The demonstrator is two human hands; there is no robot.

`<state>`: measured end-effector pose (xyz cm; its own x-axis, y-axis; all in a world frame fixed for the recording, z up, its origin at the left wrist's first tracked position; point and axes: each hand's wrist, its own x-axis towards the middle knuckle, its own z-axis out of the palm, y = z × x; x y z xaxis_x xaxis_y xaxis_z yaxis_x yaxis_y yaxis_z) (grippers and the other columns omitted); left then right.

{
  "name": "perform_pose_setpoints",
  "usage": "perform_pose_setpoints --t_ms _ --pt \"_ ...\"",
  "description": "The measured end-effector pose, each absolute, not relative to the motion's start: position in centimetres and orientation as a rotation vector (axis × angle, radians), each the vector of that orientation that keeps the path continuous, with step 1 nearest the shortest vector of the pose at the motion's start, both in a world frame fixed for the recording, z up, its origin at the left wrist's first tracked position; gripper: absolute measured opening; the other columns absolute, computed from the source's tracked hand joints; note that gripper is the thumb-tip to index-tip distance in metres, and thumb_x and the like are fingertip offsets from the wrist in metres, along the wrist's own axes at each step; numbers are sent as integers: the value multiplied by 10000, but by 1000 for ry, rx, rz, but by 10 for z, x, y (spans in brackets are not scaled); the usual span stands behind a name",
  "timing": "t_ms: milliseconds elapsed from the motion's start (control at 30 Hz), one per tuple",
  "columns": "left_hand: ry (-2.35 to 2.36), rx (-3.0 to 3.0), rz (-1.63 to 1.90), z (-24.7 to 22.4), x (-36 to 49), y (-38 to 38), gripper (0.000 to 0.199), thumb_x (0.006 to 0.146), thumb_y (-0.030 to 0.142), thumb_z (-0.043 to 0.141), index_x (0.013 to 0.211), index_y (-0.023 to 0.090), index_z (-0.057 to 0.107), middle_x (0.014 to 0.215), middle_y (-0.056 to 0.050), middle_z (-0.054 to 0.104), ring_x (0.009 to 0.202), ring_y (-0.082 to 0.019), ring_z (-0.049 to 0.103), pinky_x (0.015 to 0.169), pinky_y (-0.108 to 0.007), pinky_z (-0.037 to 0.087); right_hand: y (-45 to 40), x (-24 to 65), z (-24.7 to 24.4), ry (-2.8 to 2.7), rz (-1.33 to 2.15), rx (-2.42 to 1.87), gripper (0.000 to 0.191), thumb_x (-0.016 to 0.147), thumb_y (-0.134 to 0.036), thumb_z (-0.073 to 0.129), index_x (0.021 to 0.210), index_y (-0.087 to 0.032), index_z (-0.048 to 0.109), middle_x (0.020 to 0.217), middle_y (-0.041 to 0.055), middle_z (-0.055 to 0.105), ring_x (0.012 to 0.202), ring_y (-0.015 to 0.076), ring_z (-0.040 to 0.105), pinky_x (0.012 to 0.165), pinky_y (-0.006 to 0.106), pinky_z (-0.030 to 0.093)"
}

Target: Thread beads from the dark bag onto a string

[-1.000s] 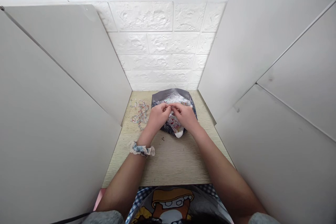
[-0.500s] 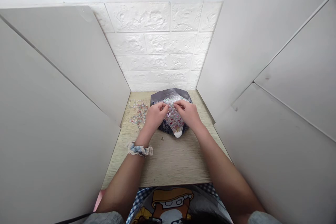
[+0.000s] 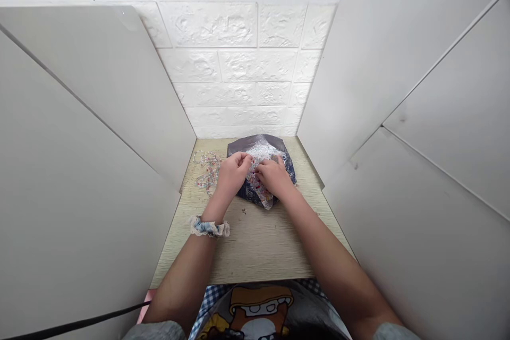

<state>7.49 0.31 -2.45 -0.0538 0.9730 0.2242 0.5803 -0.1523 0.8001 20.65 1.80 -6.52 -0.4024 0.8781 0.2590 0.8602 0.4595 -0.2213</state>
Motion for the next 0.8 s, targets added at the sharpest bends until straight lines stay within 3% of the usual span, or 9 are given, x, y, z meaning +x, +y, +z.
perform_pose_setpoints --t_ms 633,800 --pt "1643 1818 1065 -23 75 0 254 748 371 442 681 169 580 537 39 494 516 -74 397 512 -203 277 17 198 -70 -2386 101 -1451 220 832 -223 404 841 -186 621 887 40 583 869 169 526 990 487 158" --pt "1631 1824 1070 -24 75 1 256 751 371 440 682 172 585 541 37 501 516 -77 407 524 -205 291 17 196 -70 -2401 125 -1434 224 827 -232 419 945 -226 610 954 47 581 945 181 505 985 482 168"
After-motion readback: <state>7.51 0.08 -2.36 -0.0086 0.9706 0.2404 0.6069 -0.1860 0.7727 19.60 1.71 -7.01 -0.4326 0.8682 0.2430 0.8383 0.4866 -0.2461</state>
